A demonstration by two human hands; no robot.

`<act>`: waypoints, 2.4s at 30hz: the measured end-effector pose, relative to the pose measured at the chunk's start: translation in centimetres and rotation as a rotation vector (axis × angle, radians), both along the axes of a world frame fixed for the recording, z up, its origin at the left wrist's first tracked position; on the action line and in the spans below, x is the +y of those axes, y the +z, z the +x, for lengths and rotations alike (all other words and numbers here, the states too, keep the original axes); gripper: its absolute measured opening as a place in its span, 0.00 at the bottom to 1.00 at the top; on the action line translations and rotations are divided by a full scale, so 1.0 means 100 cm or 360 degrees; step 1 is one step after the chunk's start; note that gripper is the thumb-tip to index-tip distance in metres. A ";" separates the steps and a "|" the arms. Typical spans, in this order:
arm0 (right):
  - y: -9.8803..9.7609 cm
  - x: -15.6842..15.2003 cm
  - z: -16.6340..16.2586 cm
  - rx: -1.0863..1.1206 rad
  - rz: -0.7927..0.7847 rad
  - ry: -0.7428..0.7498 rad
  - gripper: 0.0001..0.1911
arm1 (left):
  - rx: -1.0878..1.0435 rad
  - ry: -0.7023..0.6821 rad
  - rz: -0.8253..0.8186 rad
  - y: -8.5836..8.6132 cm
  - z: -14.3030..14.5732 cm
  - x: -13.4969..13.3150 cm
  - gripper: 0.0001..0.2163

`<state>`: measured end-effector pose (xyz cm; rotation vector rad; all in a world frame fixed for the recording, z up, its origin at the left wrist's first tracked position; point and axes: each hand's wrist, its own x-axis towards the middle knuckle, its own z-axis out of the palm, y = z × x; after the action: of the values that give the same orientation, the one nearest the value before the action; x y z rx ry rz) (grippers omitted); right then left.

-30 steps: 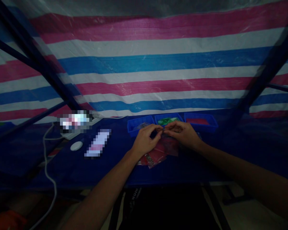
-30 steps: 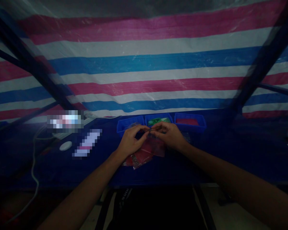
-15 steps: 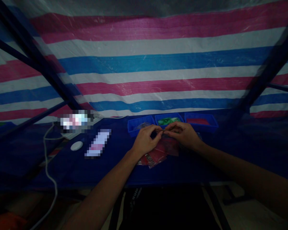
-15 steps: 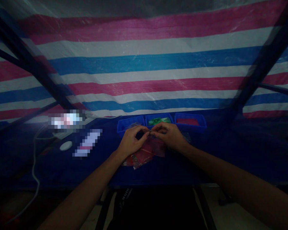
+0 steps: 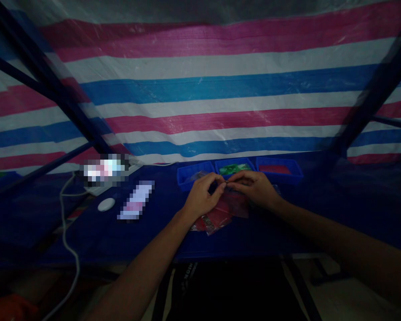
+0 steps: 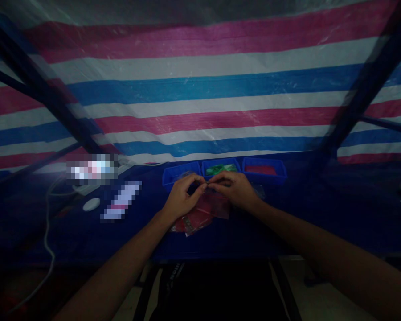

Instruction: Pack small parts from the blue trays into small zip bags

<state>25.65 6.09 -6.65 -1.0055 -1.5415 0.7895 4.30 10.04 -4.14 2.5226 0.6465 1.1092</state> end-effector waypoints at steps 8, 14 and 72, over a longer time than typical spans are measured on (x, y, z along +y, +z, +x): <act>-0.003 0.002 0.000 0.0057 -0.0017 -0.0007 0.16 | -0.0014 -0.0005 -0.0044 0.001 0.000 0.002 0.06; -0.002 0.003 -0.002 0.0225 -0.0087 0.0040 0.16 | -0.0088 -0.0005 -0.0155 0.005 0.001 0.000 0.08; 0.012 -0.005 0.008 -0.0486 0.0564 -0.0212 0.08 | -0.0112 0.0540 0.0208 -0.003 -0.029 0.027 0.08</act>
<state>26.49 5.56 -5.43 -0.9794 -1.7757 0.2612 1.36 12.77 -4.40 2.5283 1.0422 1.3870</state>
